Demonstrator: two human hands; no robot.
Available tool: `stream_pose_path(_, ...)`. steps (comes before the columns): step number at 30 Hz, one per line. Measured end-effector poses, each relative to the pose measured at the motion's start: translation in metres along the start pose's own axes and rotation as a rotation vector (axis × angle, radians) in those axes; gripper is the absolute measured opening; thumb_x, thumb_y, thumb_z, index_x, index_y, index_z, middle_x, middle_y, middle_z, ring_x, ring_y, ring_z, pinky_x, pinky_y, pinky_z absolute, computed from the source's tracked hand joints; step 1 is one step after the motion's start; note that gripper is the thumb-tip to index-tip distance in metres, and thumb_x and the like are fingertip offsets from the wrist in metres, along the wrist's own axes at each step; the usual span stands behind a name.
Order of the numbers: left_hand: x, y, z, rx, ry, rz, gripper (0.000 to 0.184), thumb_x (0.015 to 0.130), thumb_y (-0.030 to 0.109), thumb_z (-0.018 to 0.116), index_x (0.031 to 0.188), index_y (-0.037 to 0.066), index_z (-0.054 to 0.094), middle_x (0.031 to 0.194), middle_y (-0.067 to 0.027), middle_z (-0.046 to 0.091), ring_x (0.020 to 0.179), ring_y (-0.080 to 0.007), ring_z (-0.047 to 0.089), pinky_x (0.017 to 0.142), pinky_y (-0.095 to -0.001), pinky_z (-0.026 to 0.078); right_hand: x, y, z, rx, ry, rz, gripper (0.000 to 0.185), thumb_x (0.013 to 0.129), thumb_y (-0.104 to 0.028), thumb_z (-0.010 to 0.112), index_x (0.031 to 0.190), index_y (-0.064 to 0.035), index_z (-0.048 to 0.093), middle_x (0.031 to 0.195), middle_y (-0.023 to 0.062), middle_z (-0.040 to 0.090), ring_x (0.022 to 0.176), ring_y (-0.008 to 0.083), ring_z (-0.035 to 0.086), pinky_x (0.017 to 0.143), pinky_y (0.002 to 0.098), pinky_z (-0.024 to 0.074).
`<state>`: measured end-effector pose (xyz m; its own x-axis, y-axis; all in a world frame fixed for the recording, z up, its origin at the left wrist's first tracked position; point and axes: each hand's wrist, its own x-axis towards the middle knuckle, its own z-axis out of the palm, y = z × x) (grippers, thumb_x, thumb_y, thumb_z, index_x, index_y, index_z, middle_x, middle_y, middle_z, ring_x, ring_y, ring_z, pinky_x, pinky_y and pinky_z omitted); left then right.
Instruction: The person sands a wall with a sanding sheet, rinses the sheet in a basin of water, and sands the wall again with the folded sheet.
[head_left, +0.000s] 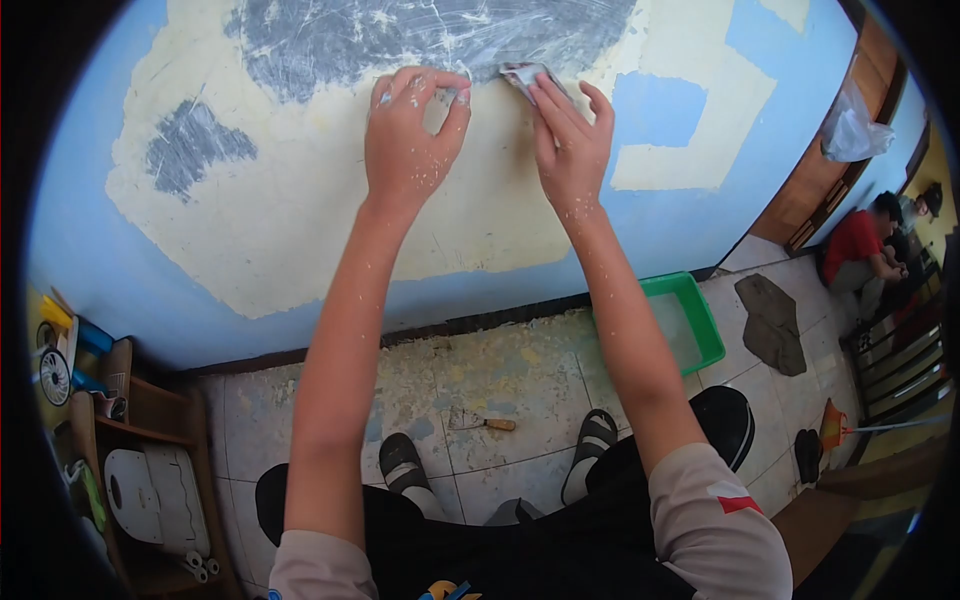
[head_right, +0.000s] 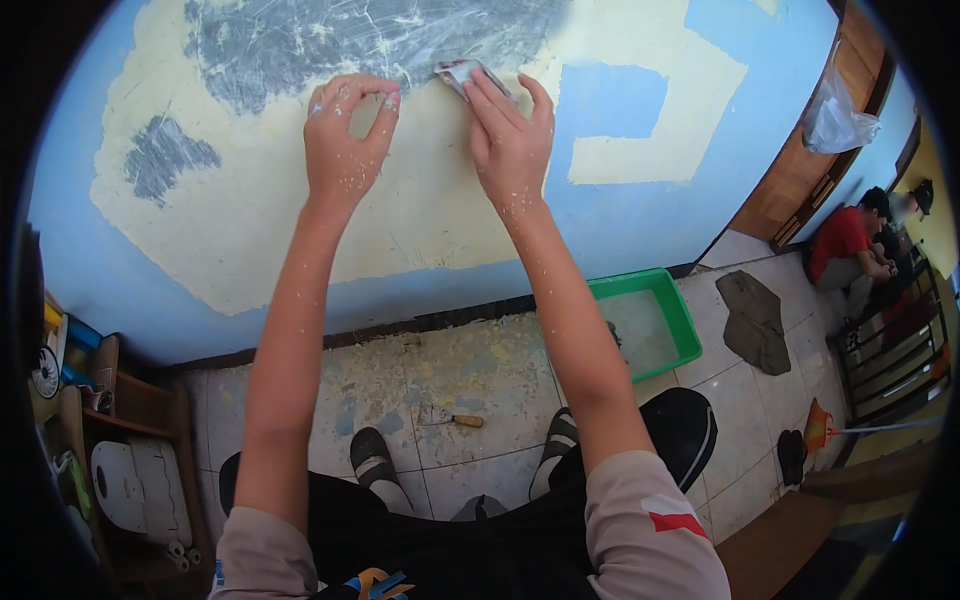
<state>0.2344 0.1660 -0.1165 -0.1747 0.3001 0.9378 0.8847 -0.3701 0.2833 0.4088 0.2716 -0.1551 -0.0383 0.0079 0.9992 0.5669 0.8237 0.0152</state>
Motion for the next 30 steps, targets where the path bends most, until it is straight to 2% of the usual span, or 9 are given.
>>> stream_pose_path(1, 0.014, -0.002, -0.001, 0.078, -0.006, 0.159, 0.014, 0.092, 0.017, 0.076, 0.105, 0.013, 0.078, 0.107, -0.0025, 0.072, 0.103, -0.0237, 0.065, 0.089, -0.0387, 0.052, 0.007, 0.004, 0.011, 0.006, -0.02, -0.087, 0.029, 0.088, -0.005, 0.078, 0.116, -0.0082, 0.081, 0.128, -0.0007, 0.078, 0.111, 0.0292, 0.063, 0.088, 0.0374, 0.0539)
stream_pose_path(2, 0.025, -0.004, -0.004, 0.158, -0.01, 0.318, 0.014, 0.089, 0.017, 0.076, 0.102, 0.014, 0.079, 0.106, -0.0022, 0.071, 0.104, -0.0264, 0.064, 0.09, -0.0401, 0.051, 0.003, 0.005, 0.024, 0.057, -0.052, -0.061, 0.031, 0.086, -0.005, 0.079, 0.116, -0.0107, 0.081, 0.131, -0.0044, 0.076, 0.098, 0.0271, 0.061, 0.084, 0.0369, 0.0538)
stream_pose_path(7, 0.027, -0.011, -0.01, 0.249, -0.128, 0.478, 0.015, 0.089, 0.019, 0.076, 0.103, 0.018, 0.079, 0.11, 0.0022, 0.07, 0.108, -0.0236, 0.063, 0.093, -0.0392, 0.047, -0.022, 0.007, 0.026, 0.084, -0.168, 0.016, 0.031, 0.087, -0.009, 0.08, 0.117, -0.0152, 0.082, 0.133, -0.0078, 0.075, 0.084, 0.023, 0.053, 0.078, 0.0342, 0.0508)
stream_pose_path(10, 0.013, -0.021, -0.005, 0.257, -0.084, 0.446, 0.017, 0.088, 0.021, 0.076, 0.105, 0.021, 0.08, 0.113, 0.0034, 0.069, 0.112, -0.0232, 0.061, 0.097, -0.0401, 0.042, -0.019, 0.001, 0.029, -0.05, -0.123, -0.028, 0.032, 0.089, -0.012, 0.078, 0.121, -0.0187, 0.08, 0.131, -0.0084, 0.076, 0.095, 0.024, 0.056, 0.089, 0.0368, 0.0437)
stream_pose_path(12, 0.007, -0.028, 0.002, 0.262, -0.041, 0.394, 0.018, 0.088, 0.022, 0.077, 0.106, 0.023, 0.08, 0.114, 0.0044, 0.069, 0.114, -0.0224, 0.06, 0.099, -0.0402, 0.039, -0.001, 0.0, 0.038, -0.214, -0.018, -0.094, 0.034, 0.093, -0.018, 0.077, 0.126, -0.0229, 0.078, 0.13, -0.0088, 0.077, 0.116, 0.0269, 0.057, 0.101, 0.0431, 0.0318)
stream_pose_path(16, 0.005, -0.034, 0.008, 0.259, -0.003, 0.384, 0.023, 0.086, 0.025, 0.078, 0.108, 0.025, 0.08, 0.122, 0.0074, 0.068, 0.122, -0.0224, 0.055, 0.105, -0.0443, 0.033, 0.005, -0.005, 0.053, -0.161, -0.014, -0.028, 0.031, 0.097, -0.021, 0.073, 0.127, -0.0259, 0.077, 0.131, -0.0119, 0.076, 0.137, 0.0308, 0.051, 0.108, 0.0502, 0.0232)
stream_pose_path(19, 0.005, -0.039, 0.006, 0.269, -0.013, 0.431, 0.025, 0.085, 0.027, 0.078, 0.11, 0.026, 0.081, 0.127, 0.008, 0.067, 0.124, -0.0225, 0.054, 0.107, -0.0449, 0.031, -0.069, -0.001, 0.036, -0.153, -0.173, 0.036, 0.031, 0.098, -0.021, 0.072, 0.128, -0.0266, 0.077, 0.132, -0.0129, 0.075, 0.143, 0.0324, 0.048, 0.112, 0.0528, 0.0188)
stream_pose_path(24, -0.009, -0.046, 0.008, 0.272, -0.076, 0.443, 0.029, 0.085, 0.028, 0.077, 0.114, 0.028, 0.08, 0.13, 0.0085, 0.067, 0.125, -0.0224, 0.052, 0.11, -0.0456, 0.028, -0.002, -0.014, 0.056, -0.114, -0.051, 0.03, 0.031, 0.099, -0.022, 0.07, 0.129, -0.0294, 0.077, 0.134, -0.0124, 0.074, 0.152, 0.034, 0.04, 0.119, 0.0634, 0.0053)
stream_pose_path(30, -0.016, -0.052, 0.009, 0.285, -0.131, 0.461, 0.045, 0.084, 0.028, 0.075, 0.129, 0.028, 0.077, 0.136, 0.011, 0.067, 0.121, -0.0218, 0.053, 0.105, -0.0456, 0.028, -0.043, -0.012, 0.046, -0.113, -0.161, 0.056, 0.03, 0.099, -0.024, 0.072, 0.128, -0.0318, 0.078, 0.135, -0.0136, 0.074, 0.154, 0.0361, 0.039, 0.12, 0.0657, 0.0022)
